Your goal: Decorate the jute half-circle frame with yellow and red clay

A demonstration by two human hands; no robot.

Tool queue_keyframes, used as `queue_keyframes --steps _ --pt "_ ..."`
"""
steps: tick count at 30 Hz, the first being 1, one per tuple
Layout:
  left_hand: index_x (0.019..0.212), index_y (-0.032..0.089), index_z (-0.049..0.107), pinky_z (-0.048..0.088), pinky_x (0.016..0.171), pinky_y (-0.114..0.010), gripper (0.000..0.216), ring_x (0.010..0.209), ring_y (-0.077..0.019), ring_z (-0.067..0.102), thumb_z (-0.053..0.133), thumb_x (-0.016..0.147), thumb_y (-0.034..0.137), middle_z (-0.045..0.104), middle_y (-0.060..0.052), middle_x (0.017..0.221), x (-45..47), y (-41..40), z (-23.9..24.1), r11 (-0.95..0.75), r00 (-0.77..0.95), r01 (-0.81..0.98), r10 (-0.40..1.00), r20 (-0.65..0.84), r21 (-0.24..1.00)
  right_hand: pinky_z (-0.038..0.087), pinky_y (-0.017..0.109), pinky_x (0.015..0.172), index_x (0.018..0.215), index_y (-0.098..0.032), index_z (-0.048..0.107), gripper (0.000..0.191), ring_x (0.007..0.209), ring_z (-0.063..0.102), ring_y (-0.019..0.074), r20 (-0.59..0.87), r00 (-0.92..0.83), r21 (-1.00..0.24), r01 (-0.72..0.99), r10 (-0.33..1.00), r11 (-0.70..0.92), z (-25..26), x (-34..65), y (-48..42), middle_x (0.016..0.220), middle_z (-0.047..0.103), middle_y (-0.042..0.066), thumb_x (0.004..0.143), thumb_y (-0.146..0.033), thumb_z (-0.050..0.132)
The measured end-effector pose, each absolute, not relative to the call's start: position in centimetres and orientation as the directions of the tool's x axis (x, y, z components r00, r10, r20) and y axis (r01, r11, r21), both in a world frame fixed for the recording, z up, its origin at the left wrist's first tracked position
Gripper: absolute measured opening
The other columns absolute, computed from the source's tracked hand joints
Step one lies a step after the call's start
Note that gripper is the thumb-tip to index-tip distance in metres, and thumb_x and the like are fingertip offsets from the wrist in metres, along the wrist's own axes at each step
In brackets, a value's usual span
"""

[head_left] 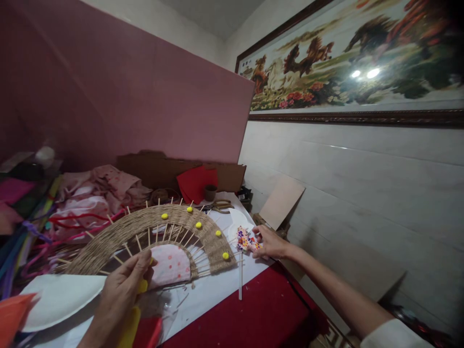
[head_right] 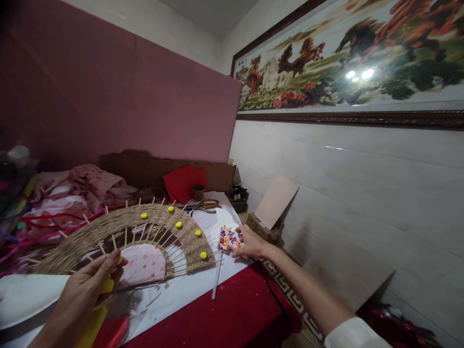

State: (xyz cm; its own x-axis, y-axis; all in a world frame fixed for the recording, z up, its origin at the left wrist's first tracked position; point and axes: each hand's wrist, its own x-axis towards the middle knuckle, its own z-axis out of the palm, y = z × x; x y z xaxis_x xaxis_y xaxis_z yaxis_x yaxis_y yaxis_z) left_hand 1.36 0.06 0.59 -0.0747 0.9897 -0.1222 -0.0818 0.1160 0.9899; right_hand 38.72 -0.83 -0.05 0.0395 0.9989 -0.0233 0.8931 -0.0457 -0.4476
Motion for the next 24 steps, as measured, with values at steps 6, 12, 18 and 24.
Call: queue_keyframes --steps 6,12,18,24 --pt "0.073 0.015 0.061 0.027 0.039 -0.016 0.056 0.048 -0.0091 0.040 0.067 0.051 0.065 0.051 0.002 0.052 1.2 0.1 0.6 0.115 -0.083 -0.060 0.989 -0.120 0.992 0.043 0.033 0.079 0.102 -0.012 0.055 0.061 0.089 0.050 0.0224 -0.050 -0.069 -0.394 0.918 0.996 0.044 0.0 38.5 -0.1 0.102 0.048 0.009 0.050 -0.035 0.076" --pt "0.069 0.015 0.061 0.030 0.040 -0.016 0.055 0.049 -0.0100 0.043 0.068 0.048 0.065 0.053 0.001 0.054 1.3 -0.1 0.8 0.124 -0.114 -0.071 0.985 -0.132 0.990 0.041 0.032 0.081 0.081 -0.015 0.056 0.034 0.094 0.050 0.0226 -0.004 -0.111 -0.395 0.913 0.994 0.100 0.2 38.8 0.4 0.112 0.046 0.009 0.055 -0.031 0.071" --pt "0.072 0.014 0.062 0.027 0.038 -0.017 0.054 0.046 -0.0094 0.040 0.069 0.050 0.063 0.049 0.002 0.052 1.5 -0.1 0.6 0.104 -0.108 -0.111 0.987 -0.116 0.988 0.040 0.031 0.080 0.078 -0.017 0.054 0.033 0.094 0.051 0.0217 -0.047 -0.154 -0.450 0.885 0.987 0.117 0.6 39.2 0.7 0.114 0.051 0.008 0.051 -0.027 0.071" --pt "0.075 0.015 0.062 0.028 0.039 -0.016 0.051 0.048 -0.0090 0.040 0.067 0.057 0.062 0.050 0.002 0.054 0.7 0.7 -0.7 0.088 -0.045 -0.069 0.995 -0.091 0.994 0.040 0.026 0.070 0.079 -0.017 0.056 0.032 0.082 0.051 0.0182 -0.124 -0.145 -0.543 0.838 0.982 0.056 1.3 39.9 1.0 0.092 0.059 0.002 0.052 -0.026 0.070"
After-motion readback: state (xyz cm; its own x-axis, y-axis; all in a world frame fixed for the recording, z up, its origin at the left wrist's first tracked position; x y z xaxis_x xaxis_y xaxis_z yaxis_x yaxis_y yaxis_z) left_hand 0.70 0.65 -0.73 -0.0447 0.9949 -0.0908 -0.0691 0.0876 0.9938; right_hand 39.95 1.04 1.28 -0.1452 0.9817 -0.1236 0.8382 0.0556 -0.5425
